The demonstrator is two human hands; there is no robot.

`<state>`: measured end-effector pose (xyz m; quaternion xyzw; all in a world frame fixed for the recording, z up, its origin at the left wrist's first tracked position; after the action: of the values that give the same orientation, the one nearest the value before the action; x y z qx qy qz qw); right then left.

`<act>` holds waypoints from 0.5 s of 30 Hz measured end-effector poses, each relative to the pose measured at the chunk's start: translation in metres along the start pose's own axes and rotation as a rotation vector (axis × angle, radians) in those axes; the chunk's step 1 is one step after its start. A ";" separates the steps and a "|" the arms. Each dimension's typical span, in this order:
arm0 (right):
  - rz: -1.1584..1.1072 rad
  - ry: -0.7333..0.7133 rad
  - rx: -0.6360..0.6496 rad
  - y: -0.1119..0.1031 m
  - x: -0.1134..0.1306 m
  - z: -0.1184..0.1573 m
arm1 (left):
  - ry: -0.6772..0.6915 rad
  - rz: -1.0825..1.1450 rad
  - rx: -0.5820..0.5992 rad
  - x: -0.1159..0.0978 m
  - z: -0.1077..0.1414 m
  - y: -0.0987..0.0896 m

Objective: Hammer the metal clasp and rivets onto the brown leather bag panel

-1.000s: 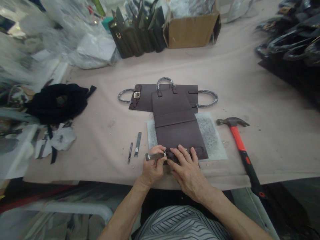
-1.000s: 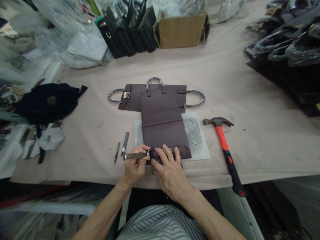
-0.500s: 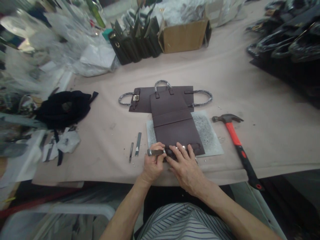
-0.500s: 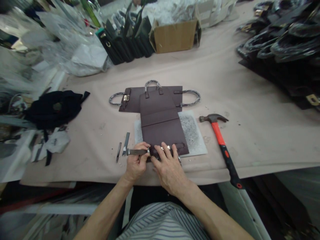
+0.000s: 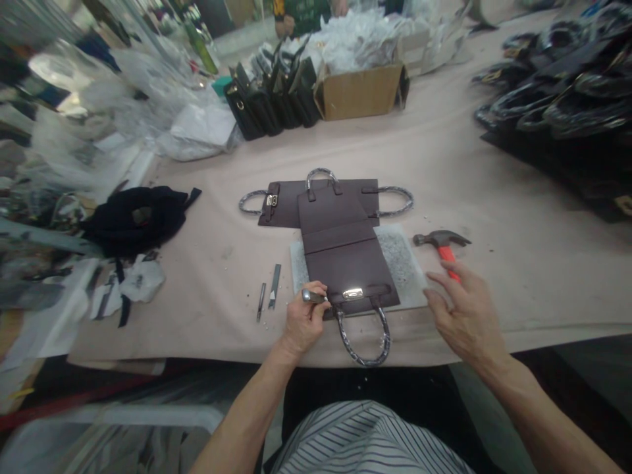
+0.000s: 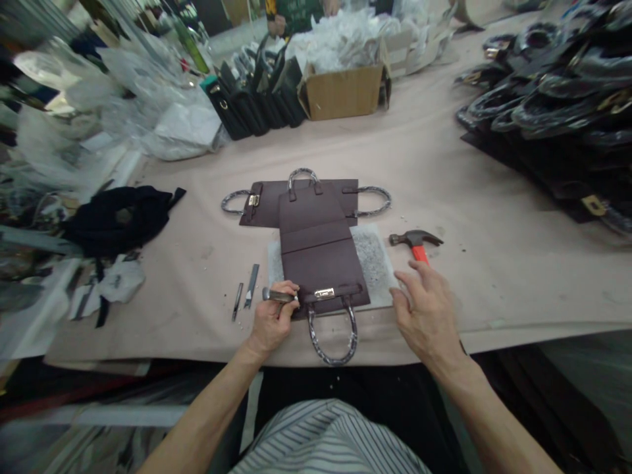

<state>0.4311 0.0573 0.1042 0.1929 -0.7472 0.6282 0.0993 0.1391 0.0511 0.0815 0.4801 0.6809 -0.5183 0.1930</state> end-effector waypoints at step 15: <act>-0.147 0.559 0.321 0.022 -0.100 0.010 | 0.003 -0.044 -0.012 -0.002 0.001 0.008</act>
<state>0.5139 0.0671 0.0436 0.0795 -0.5665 0.7578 0.3137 0.1462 0.0493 0.0782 0.4645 0.6948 -0.5175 0.1835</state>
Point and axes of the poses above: each hand's wrist, its own z-axis away from the middle knuckle, its own y-axis out of the palm, x = y × z, the point moved 9 cm from there along -z, towards the middle knuckle, and after that the axes turned 8 degrees about x, right-handed, at the moved point
